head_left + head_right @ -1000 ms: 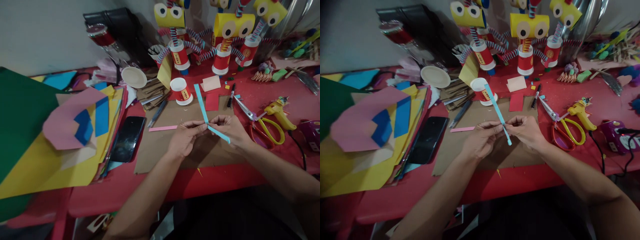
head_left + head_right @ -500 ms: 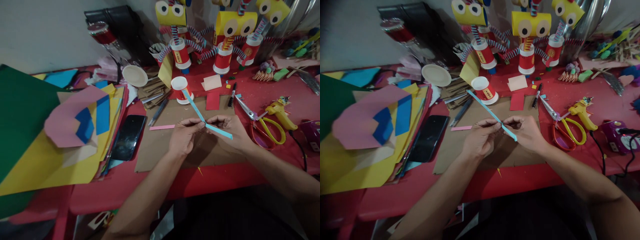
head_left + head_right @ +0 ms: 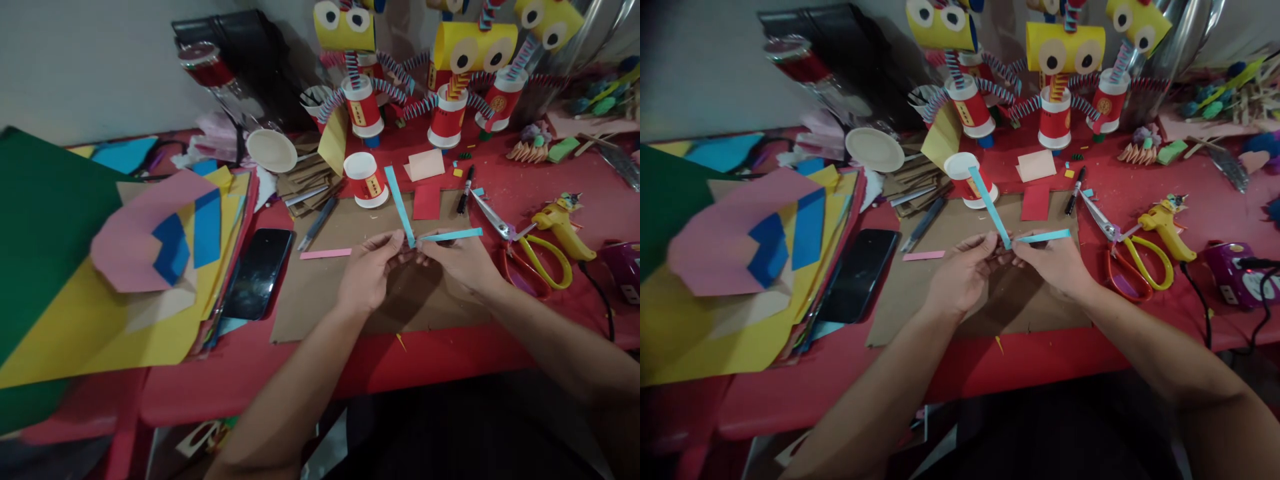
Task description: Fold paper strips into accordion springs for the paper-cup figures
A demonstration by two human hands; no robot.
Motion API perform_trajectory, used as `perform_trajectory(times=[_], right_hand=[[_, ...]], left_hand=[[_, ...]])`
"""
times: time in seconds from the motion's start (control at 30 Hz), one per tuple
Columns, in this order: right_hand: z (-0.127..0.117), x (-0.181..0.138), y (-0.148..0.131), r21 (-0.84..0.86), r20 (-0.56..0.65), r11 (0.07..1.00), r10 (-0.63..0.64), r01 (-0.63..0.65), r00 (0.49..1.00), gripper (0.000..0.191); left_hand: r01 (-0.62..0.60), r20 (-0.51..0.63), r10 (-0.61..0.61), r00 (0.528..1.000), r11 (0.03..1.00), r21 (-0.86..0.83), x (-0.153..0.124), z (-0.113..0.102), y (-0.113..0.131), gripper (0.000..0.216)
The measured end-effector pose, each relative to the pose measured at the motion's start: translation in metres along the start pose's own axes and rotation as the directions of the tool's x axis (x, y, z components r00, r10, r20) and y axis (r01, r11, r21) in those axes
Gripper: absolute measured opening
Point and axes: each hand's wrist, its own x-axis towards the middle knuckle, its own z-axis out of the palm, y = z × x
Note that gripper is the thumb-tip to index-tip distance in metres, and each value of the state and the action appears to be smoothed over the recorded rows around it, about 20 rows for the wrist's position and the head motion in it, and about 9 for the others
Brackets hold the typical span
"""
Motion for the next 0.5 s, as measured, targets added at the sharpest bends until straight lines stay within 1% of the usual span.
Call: perform_trajectory(times=[0.1, 0.17, 0.27, 0.33, 0.43, 0.5], right_hand=[[-0.0011, -0.0003, -0.0003, -0.03, 0.009, 1.0, 0.008, -0.008, 1.0, 0.013], [-0.0016, 0.0003, -0.0007, -0.027, 0.029, 0.999, 0.019, -0.019, 0.999, 0.013], [-0.0017, 0.0017, -0.0009, 0.011, 0.057, 0.999, 0.043, -0.044, 0.997, 0.015], [-0.0014, 0.0028, -0.0005, 0.059, 0.049, 0.995, 0.074, -0.076, 0.996, 0.017], [-0.0017, 0.0045, 0.0003, 0.135, 0.008, 0.979, 0.153, -0.152, 0.988, 0.022], [-0.0026, 0.0055, 0.0005, 0.143, -0.014, 0.974, 0.181, -0.177, 0.983, 0.024]], left_hand=[[-0.028, -0.012, 0.029, 1.0, 0.996, 0.085, -0.0024, 0.0016, -0.0004, 0.021], [-0.042, -0.053, 0.048, 0.997, 0.994, 0.101, -0.0027, 0.0023, -0.0019, 0.02], [-0.057, -0.118, 0.065, 0.991, 0.996, 0.073, -0.0015, 0.0032, -0.0049, 0.018], [-0.065, -0.138, 0.068, 0.988, 0.998, 0.028, -0.0005, 0.0039, -0.0066, 0.018], [-0.07, -0.123, 0.064, 0.99, 0.997, -0.039, 0.0001, 0.0048, -0.0079, 0.019], [-0.07, -0.1, 0.064, 0.993, 0.996, -0.057, -0.0004, 0.0049, -0.0079, 0.02]])
